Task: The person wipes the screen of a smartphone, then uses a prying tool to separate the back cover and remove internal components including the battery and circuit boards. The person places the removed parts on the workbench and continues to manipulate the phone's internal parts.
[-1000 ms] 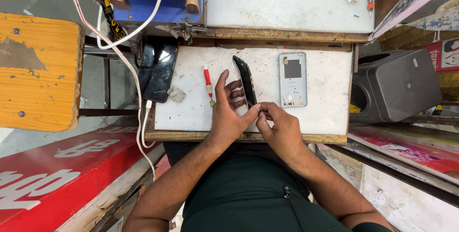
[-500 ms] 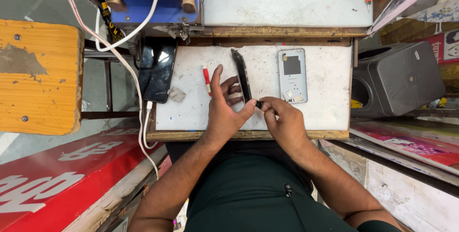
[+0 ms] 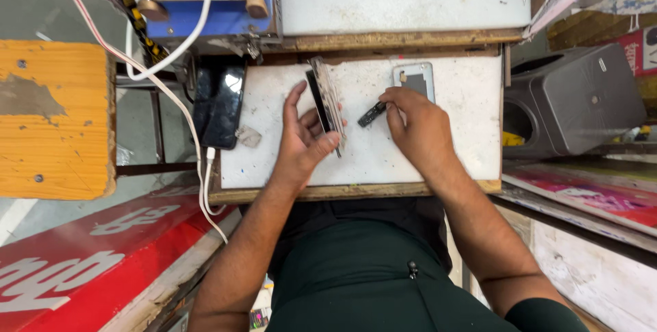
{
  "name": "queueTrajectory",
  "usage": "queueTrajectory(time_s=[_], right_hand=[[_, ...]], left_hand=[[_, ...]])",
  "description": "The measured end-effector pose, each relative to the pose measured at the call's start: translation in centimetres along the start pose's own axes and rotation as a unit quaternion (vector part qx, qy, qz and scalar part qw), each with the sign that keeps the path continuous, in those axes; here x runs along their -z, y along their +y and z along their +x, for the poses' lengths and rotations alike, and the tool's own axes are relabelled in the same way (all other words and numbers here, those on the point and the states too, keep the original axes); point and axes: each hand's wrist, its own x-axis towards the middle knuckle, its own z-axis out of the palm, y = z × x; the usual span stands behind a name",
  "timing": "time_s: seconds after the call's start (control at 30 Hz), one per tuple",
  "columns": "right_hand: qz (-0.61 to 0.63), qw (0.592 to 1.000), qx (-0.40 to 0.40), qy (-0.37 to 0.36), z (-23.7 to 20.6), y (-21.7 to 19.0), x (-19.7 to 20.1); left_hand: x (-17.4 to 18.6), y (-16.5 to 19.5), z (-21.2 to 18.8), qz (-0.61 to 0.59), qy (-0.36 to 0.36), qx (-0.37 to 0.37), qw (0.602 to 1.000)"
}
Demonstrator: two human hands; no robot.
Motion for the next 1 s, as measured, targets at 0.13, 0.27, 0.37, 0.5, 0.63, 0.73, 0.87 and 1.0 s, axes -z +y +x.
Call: queueTrajectory(time_s=[0.13,0.27,0.37,0.5,0.63,0.73,0.87,1.0], right_hand=[[0.046,0.992,0.116,0.004,-0.6,-2.2,-0.5],[0.134,0.990,0.040,-0.013,-0.3,-3.1,-0.8],[0.106,0.990,0.088,0.008,0.4,-2.8,-0.7],[0.114,0.986,0.119,-0.005,1.0,-2.4,-0.9],[0.133,0.986,0.098,-0.025,1.0,-2.2,-1.2],[0.129,0.984,0.116,-0.038,0.3,-2.4,-1.1],[0.138,0.981,0.104,-0.084,-1.1,-2.7,-0.5],[0.128,0.972,0.143,-0.135,-2.8,-2.8,0.9]], left_hand=[[-0.3,-0.1,-0.6,-0.066,-0.039,0.013,0.997],[-0.2,-0.3,-0.7,-0.155,-0.080,0.051,0.983],[-0.2,-0.6,-0.6,-0.167,-0.108,0.061,0.978],[-0.3,-0.9,-0.6,-0.156,-0.117,0.085,0.977],[-0.3,-1.0,-0.7,-0.149,-0.102,0.091,0.979],[-0.2,-1.0,-0.7,-0.148,-0.104,0.072,0.981],[0.3,-1.1,-0.2,-0.195,-0.048,0.064,0.977],[1.0,-0.8,0.2,-0.177,-0.019,0.057,0.982]])
